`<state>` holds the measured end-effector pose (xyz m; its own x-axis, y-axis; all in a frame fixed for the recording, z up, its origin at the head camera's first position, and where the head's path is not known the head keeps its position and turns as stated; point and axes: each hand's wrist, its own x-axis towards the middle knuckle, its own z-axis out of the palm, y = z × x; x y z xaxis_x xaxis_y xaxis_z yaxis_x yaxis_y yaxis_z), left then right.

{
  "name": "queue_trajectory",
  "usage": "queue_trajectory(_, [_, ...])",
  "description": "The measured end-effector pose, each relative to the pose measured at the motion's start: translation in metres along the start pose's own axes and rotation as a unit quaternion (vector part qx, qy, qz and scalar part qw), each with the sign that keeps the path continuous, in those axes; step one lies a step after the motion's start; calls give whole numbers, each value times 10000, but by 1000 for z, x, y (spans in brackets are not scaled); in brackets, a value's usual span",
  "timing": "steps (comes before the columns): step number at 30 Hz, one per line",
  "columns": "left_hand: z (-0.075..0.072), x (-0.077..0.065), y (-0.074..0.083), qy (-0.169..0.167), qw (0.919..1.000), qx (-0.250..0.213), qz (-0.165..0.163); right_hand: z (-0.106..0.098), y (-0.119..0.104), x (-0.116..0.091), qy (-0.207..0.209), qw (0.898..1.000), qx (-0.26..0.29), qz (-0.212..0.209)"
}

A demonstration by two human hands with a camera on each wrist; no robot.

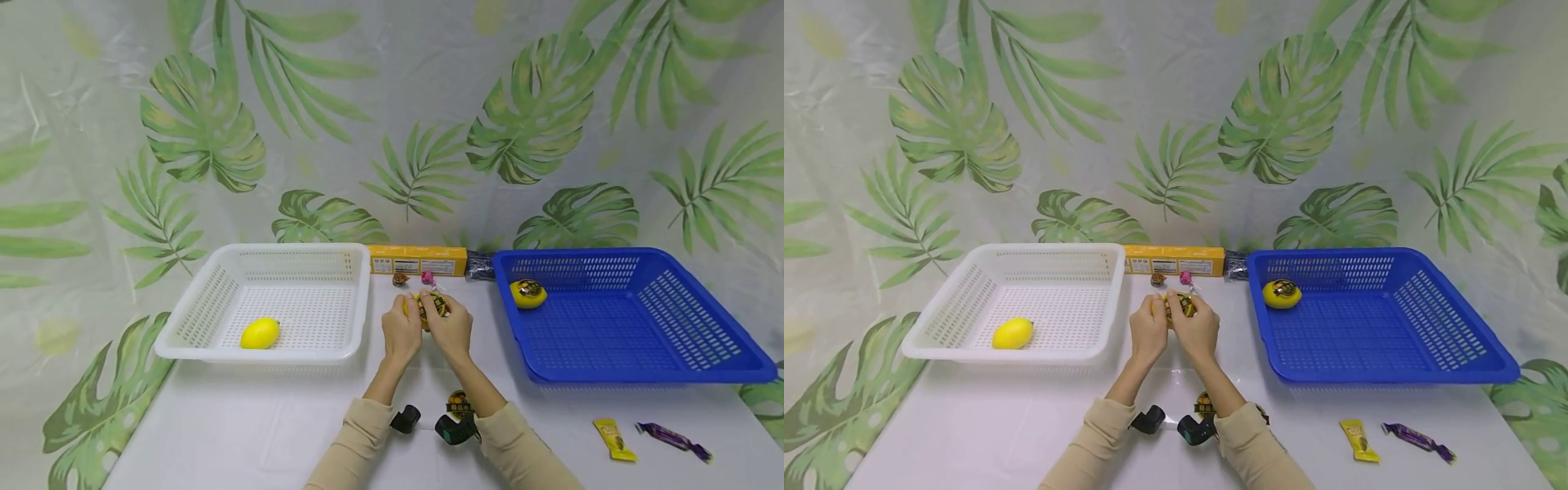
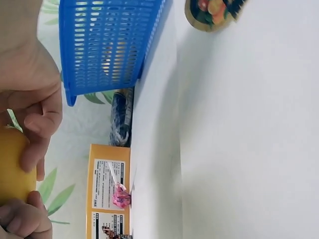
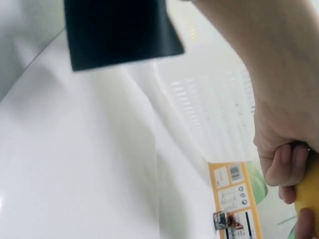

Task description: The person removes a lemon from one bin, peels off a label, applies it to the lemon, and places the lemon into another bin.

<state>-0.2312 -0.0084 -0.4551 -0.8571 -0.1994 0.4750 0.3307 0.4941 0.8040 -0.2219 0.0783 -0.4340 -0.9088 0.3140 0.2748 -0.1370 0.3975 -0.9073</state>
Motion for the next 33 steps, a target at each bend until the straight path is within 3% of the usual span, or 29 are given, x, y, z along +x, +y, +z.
queue_trajectory(6, [0,-1,6,-121,9978,-436,-493,-1,5,3,13,9990,407,-157])
queue_trajectory(12, [1,-3,7,-91,9966,-591,-563,-6,11,7,-190,9936,1108,-55])
queue_trajectory(16, [-1,-4,7,-218,9962,-629,-553,-13,13,10,-635,9885,1369,128])
queue_trajectory(21, [-3,-6,2,-367,9963,-648,-429,-25,15,15,-1594,9728,1611,483])
queue_trajectory(24, [-4,-7,0,-379,9973,-569,-256,-30,16,19,-1965,9632,1728,614])
queue_trajectory(29, [-6,-3,0,-320,9984,-474,44,-34,14,19,-2041,9600,1794,677])
queue_trajectory(33, [-7,1,3,-314,9986,-408,119,-34,9,15,-1901,9669,1641,455])
